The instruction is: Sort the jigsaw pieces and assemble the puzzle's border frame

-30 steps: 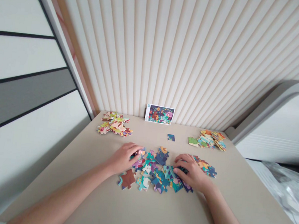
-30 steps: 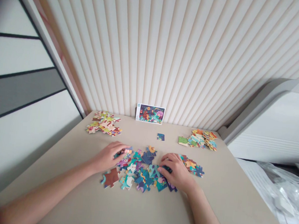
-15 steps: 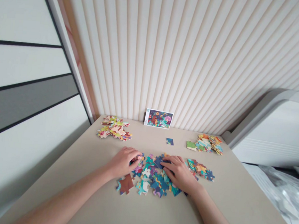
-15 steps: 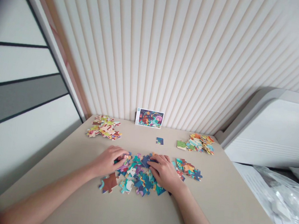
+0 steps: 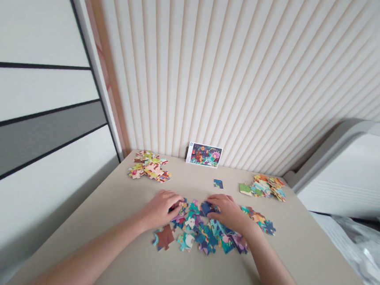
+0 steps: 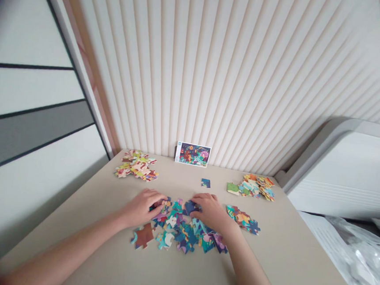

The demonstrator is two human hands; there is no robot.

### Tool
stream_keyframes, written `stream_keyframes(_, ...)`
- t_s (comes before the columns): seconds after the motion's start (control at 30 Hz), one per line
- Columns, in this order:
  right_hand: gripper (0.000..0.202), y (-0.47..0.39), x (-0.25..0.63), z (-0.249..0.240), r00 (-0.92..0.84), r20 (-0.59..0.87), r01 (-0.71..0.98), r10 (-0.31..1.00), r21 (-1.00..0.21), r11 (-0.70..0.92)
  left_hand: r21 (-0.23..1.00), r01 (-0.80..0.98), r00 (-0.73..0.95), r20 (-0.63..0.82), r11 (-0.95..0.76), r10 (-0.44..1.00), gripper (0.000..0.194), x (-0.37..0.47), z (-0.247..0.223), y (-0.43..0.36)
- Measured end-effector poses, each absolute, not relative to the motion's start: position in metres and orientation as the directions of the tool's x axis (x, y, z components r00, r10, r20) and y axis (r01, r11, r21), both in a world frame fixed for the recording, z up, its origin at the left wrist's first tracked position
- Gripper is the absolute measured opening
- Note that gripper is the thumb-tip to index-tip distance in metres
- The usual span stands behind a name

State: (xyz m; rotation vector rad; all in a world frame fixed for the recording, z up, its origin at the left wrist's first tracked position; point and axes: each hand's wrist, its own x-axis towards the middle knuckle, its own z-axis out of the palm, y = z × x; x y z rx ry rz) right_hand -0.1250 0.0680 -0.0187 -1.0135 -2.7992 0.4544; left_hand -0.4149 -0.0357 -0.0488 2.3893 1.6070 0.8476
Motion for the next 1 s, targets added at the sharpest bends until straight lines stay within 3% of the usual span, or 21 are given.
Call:
stream_keyframes(0.17,0.039,0.063,-0.126,-0.025,-0.680,0.103,0.621,0.726,-0.445,0.645,0.374,0.820,0.289,0.383,-0.433,0.877,0.016,-0.416,-0.050,-0.035)
stream_keyframes(0.27,0.031,0.057,-0.122,-0.027,-0.600,0.131,0.585,0.789,-0.601,0.544,0.368,0.820,0.295,0.386,-0.438,0.874,0.017,-0.417,-0.051,-0.034)
stream_keyframes(0.4,0.035,0.055,-0.123,-0.028,-0.510,0.088,0.395,0.856,-0.860,0.324,0.358,0.821,0.307,0.381,-0.446,0.872,0.018,-0.417,-0.052,-0.034)
stream_keyframes(0.5,0.045,0.054,-0.125,-0.027,-0.508,0.030,0.247,0.861,-0.952,0.179,0.332,0.828,0.316,0.390,-0.452,0.865,0.018,-0.418,-0.052,-0.033)
stream_keyframes(0.67,0.044,0.054,-0.125,-0.032,-0.554,-0.029,0.274,0.832,-0.950,0.149,0.329,0.829,0.320,0.383,-0.452,0.866,0.019,-0.418,-0.052,-0.034)
stream_keyframes(1.0,0.038,0.061,-0.122,-0.034,-0.519,0.089,0.402,0.850,-0.852,0.335,0.312,0.840,0.325,0.367,-0.444,0.872,0.021,-0.418,-0.052,-0.034)
